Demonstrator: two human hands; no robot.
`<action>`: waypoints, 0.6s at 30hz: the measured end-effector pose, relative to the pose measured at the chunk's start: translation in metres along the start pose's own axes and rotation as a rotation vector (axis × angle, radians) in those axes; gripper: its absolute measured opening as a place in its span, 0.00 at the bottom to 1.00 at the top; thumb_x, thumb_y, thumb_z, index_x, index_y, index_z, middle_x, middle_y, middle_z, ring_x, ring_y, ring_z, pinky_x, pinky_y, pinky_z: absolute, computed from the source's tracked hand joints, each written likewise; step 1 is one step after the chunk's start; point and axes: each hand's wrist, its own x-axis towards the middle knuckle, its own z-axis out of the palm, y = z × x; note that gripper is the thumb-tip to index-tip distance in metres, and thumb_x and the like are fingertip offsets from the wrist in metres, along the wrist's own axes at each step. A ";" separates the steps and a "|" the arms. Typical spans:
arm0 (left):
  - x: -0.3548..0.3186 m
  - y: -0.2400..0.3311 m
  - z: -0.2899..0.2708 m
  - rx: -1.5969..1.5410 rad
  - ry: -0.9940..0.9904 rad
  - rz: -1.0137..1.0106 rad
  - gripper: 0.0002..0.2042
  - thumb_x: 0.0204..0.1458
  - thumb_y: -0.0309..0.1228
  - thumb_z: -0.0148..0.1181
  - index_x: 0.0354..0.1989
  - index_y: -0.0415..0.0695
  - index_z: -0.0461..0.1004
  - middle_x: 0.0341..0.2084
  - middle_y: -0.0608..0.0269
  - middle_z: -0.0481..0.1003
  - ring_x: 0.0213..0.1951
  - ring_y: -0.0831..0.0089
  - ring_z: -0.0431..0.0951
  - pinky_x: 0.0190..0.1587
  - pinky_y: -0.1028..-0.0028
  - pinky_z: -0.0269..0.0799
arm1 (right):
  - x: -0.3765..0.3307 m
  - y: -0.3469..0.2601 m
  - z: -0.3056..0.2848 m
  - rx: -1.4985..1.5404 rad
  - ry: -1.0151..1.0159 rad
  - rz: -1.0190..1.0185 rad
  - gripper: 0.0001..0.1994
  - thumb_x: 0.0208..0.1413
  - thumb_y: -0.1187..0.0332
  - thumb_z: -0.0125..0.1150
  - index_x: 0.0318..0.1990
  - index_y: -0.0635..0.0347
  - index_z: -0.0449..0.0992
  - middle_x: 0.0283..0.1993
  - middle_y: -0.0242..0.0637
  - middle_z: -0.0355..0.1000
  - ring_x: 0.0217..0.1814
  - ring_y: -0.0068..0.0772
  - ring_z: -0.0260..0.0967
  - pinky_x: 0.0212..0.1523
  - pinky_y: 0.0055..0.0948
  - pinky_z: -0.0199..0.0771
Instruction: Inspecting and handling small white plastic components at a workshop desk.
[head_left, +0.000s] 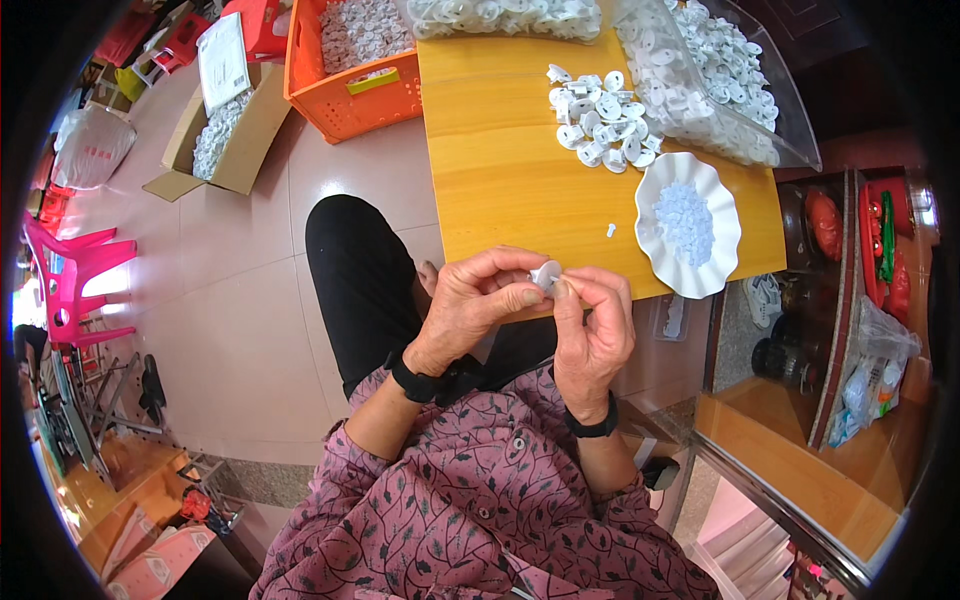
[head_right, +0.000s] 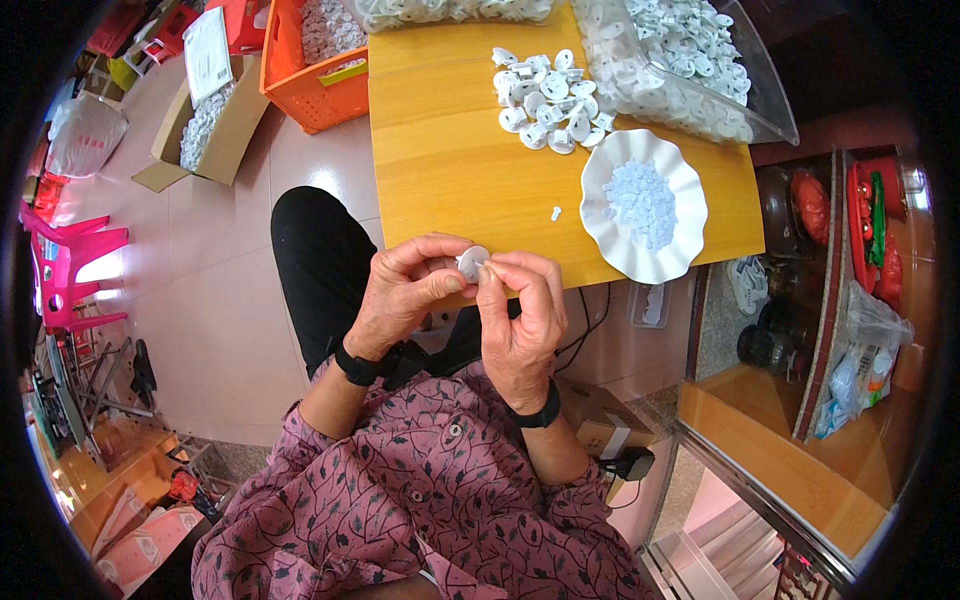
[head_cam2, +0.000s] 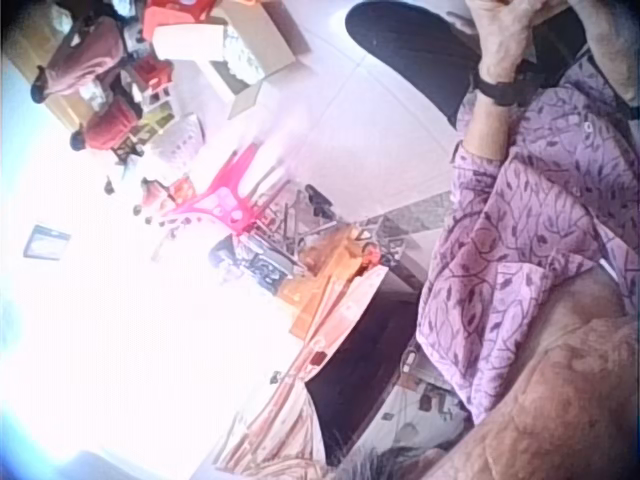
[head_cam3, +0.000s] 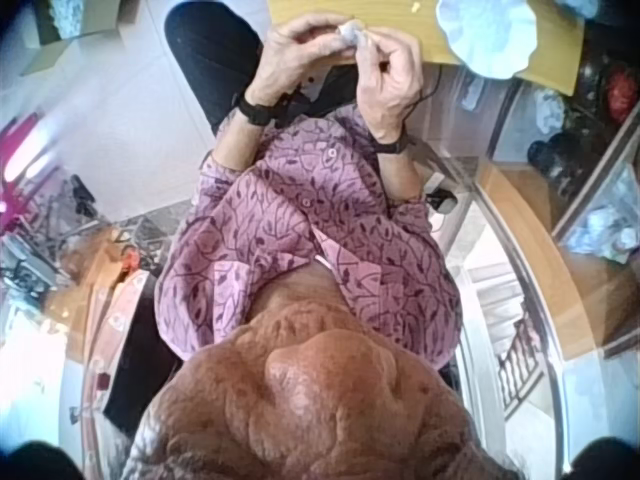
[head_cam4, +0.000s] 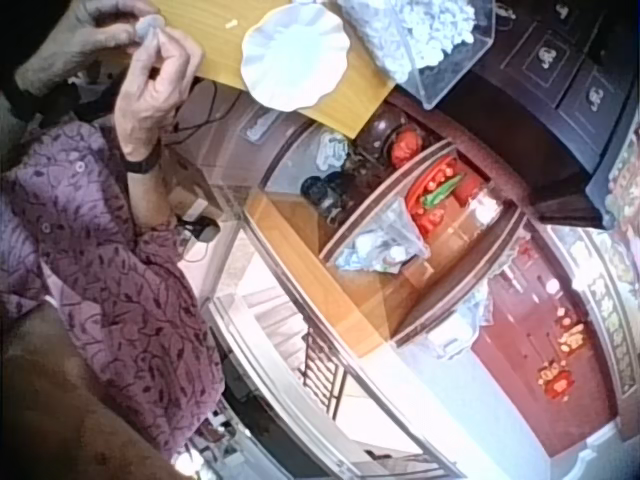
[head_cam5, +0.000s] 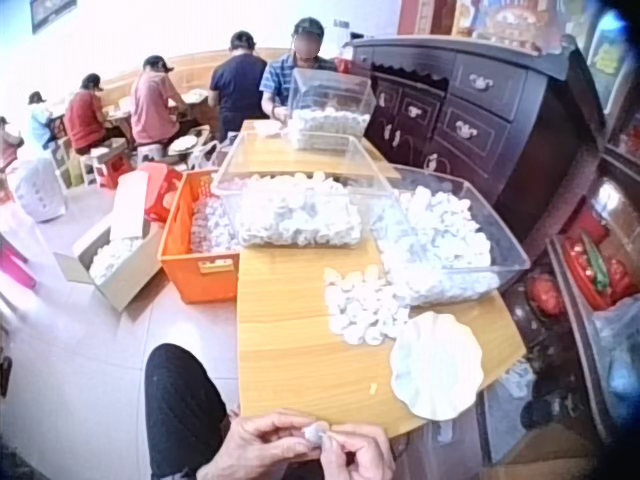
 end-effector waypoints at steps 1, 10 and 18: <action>0.000 0.000 0.000 -0.001 0.000 0.000 0.15 0.54 0.22 0.65 0.50 0.33 0.76 0.45 0.55 0.78 0.44 0.68 0.81 0.49 0.69 0.82 | 0.000 0.000 0.000 0.000 -0.001 -0.003 0.05 0.57 0.78 0.65 0.38 0.64 0.75 0.41 0.41 0.73 0.41 0.35 0.74 0.41 0.30 0.75; 0.001 -0.004 -0.001 0.010 0.004 0.029 0.15 0.53 0.20 0.66 0.49 0.33 0.76 0.45 0.55 0.77 0.45 0.69 0.81 0.50 0.68 0.81 | 0.002 0.000 0.000 -0.013 -0.014 -0.001 0.05 0.56 0.78 0.65 0.38 0.63 0.76 0.41 0.41 0.73 0.41 0.35 0.74 0.41 0.30 0.75; 0.002 -0.006 -0.003 0.040 -0.011 0.042 0.15 0.53 0.20 0.66 0.49 0.33 0.76 0.44 0.57 0.78 0.45 0.70 0.80 0.50 0.69 0.81 | 0.003 -0.002 0.000 -0.040 -0.019 -0.013 0.05 0.56 0.78 0.65 0.39 0.63 0.76 0.41 0.41 0.73 0.41 0.35 0.74 0.41 0.30 0.75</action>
